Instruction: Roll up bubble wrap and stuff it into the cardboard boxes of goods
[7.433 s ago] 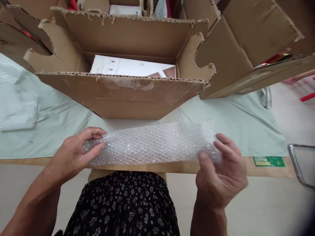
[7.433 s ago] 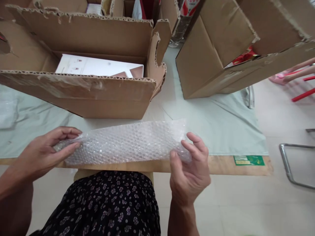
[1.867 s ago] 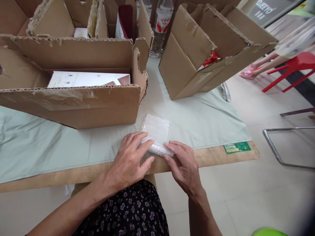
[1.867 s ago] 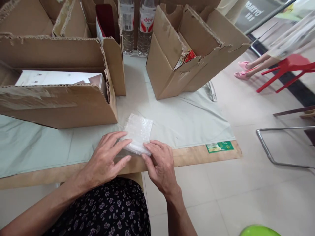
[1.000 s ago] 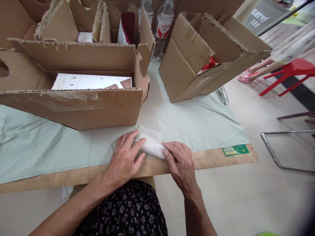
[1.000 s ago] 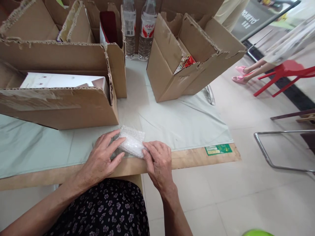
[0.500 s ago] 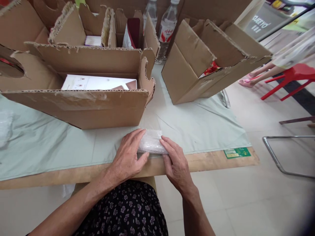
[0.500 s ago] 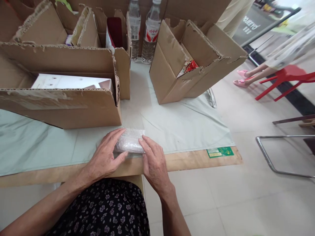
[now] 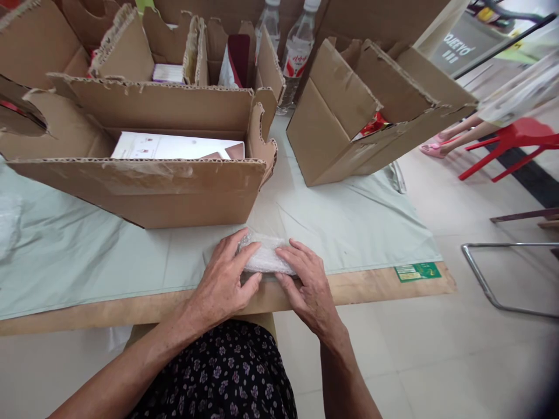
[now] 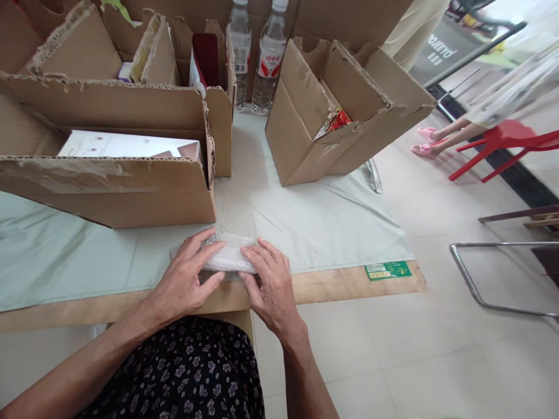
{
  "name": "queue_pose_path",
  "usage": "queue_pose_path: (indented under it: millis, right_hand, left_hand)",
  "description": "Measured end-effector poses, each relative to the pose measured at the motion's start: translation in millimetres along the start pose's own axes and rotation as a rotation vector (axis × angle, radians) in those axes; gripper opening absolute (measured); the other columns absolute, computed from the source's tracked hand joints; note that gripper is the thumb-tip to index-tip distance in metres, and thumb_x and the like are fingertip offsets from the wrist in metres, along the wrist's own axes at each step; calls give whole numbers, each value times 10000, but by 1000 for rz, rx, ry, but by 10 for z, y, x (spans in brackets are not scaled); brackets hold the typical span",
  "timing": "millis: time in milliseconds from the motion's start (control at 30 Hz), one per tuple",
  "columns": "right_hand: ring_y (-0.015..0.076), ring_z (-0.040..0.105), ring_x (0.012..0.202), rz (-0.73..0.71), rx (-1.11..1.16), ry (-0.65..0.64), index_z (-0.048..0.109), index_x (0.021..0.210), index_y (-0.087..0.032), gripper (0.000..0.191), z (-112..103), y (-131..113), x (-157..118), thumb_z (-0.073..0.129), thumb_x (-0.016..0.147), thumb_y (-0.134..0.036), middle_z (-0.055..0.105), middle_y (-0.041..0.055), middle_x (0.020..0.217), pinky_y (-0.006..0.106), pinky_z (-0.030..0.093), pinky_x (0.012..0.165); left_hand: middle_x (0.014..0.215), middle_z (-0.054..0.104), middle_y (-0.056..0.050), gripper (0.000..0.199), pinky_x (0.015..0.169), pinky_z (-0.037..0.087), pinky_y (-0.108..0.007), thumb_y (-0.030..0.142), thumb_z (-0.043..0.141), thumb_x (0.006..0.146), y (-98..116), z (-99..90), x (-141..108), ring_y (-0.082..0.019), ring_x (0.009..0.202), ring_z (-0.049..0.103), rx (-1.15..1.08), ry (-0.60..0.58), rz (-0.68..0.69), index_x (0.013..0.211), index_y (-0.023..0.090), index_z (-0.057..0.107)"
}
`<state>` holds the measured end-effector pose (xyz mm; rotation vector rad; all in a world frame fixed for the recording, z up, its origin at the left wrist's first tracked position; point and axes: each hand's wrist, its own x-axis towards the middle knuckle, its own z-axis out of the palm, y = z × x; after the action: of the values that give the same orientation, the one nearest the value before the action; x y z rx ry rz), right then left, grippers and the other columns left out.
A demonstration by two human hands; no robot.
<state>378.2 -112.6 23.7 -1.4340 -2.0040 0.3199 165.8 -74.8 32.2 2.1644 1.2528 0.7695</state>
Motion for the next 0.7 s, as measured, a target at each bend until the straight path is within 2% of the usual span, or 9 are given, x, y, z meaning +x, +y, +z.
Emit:
queue_pose_path:
  millis: [100, 233, 300, 367, 433, 467, 600, 667, 700]
  right_hand:
    - [302, 611, 1331, 19, 42, 24, 651, 1321, -257, 301, -42, -35, 9, 601, 1024, -270, 760, 73, 1237, 518, 520, 1054]
    - [285, 653, 1268, 76, 60, 129, 664, 1304, -262, 287, -75, -82, -15, 609, 1022, -252, 764, 71, 1221, 503, 549, 1033]
    - [283, 671, 1243, 113, 66, 190, 667, 1301, -261, 288, -80, -132, -32, 611, 1019, -240, 755, 81, 1237, 501, 566, 1023]
    - [286, 683, 1221, 127, 82, 223, 670, 1293, -260, 292, -80, -213, -39, 620, 1007, -228, 751, 89, 1237, 503, 576, 1013]
    - [291, 687, 1201, 102, 114, 207, 677, 1264, -259, 277, -74, -311, -32, 627, 994, -223, 762, 84, 1191, 502, 580, 996]
    - [291, 687, 1188, 80, 137, 184, 681, 1243, -258, 259, -68, -358, -25, 627, 991, -227, 770, 76, 1151, 499, 580, 985]
    - [275, 687, 1099, 37, 195, 105, 691, 1112, -255, 141, -31, -455, -14, 599, 1007, -272, 762, 50, 1006, 481, 565, 964]
    - [280, 682, 1120, 84, 204, 127, 687, 1116, -250, 157, -13, -441, -36, 609, 1009, -335, 744, 72, 1083, 481, 565, 975]
    - [287, 676, 1162, 123, 229, 133, 676, 1182, -248, 225, -8, -426, -50, 620, 1007, -378, 729, 92, 1174, 480, 568, 988]
  left_hand:
    - [1534, 521, -177, 609, 1159, 475, -595, 201, 634, 900, 50, -58, -67, -342, 1420, 521, -95, 46, -70, 1489, 219, 479]
    - [1468, 555, -167, 671, 1069, 550, -528, 252, 633, 936, 109, -126, -227, -291, 1304, 608, -403, 186, -310, 1555, 244, 373]
    - [1387, 609, -166, 632, 1012, 582, -507, 298, 640, 946, 136, -160, -288, -278, 1214, 662, -654, 143, -448, 1527, 231, 400]
    - [1294, 667, -161, 550, 1015, 581, -512, 341, 665, 939, 171, -186, -306, -276, 1148, 699, -917, -6, -551, 1440, 200, 490]
    - [1249, 699, -148, 474, 1082, 539, -527, 379, 705, 918, 208, -201, -283, -282, 1158, 698, -1121, -128, -589, 1333, 186, 578]
    - [1247, 706, -139, 454, 1117, 510, -530, 393, 729, 903, 224, -205, -263, -285, 1183, 686, -1193, -145, -590, 1289, 188, 608]
    - [1194, 726, -102, 450, 1131, 481, -511, 413, 811, 828, 238, -216, -198, -284, 1186, 664, -1333, -70, -608, 1195, 202, 659]
    - [1147, 734, -86, 442, 1096, 495, -486, 402, 839, 799, 224, -223, -197, -270, 1138, 670, -1361, -45, -630, 1162, 208, 678]
    - [1124, 738, -77, 433, 1079, 499, -469, 394, 849, 787, 216, -227, -202, -260, 1112, 672, -1374, -35, -636, 1144, 210, 688]
